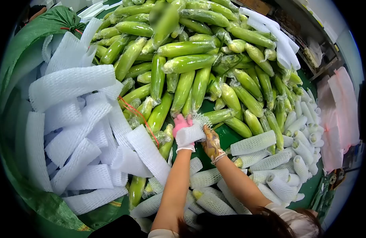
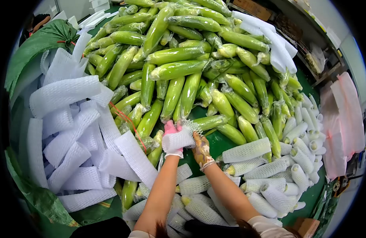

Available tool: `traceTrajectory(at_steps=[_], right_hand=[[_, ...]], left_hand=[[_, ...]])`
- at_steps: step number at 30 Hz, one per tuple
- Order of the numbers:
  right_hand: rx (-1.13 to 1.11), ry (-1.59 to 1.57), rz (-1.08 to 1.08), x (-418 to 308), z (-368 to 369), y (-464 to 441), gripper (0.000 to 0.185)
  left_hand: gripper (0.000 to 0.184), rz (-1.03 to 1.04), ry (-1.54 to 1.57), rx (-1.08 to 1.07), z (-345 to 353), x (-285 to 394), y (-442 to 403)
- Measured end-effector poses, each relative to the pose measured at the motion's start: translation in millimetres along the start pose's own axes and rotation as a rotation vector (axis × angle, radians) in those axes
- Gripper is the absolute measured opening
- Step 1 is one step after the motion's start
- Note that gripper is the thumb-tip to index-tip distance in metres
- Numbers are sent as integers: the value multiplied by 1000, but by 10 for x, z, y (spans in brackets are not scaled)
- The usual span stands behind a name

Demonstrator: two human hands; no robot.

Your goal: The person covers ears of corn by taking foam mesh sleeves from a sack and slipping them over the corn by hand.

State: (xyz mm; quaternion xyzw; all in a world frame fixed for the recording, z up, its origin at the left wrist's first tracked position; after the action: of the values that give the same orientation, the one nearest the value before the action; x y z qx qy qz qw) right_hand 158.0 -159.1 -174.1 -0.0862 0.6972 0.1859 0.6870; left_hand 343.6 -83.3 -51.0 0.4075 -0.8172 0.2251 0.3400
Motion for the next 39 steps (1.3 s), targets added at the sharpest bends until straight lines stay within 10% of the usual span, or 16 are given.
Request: traceTrajectory(at_steps=[6,11,15,20,28,31,35,39], right_hand=[[-123,631,-22,-904,542,425,30],[-130,322,75,-1844,59,1334,33],[-13,221,140,-2354,-498,1083,35],[118,-32,55,-2134,-1075,47,38],[225,-336,227,-557,-576,-142,44],[107,-212,226,-620,-512,112,46],[-236,188,251,-1653,-720,917,56],[-273,747,573,-2477,-1788,1771,89]], left_hand=[[33,-87,249,-526,101,61,255],[26,-265,737,-980,-279,605,1390],[27,-322,1303,-1000,-222,1168,1262],[30,-401,1303,-894,263,1447,611],[34,-232,389,-399,753,30,458],[32,-212,161,-334,626,76,554],[17,368,365,-35,-78,1027,1177],[10,139,867,-554,-259,1247,1449]])
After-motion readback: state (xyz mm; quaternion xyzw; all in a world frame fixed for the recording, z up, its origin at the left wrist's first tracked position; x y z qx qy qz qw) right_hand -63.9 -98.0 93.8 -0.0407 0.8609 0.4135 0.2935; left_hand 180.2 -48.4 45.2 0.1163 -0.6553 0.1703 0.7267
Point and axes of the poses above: each hand's wrist, its own y-axis away from the middle knuckle, its own z-axis out of the palm, x = y × z, the point moved 10 cm from there along -y, towards the middle knuckle, and after that the axes turned 3 degrees about -y, right-handed, at the moved point
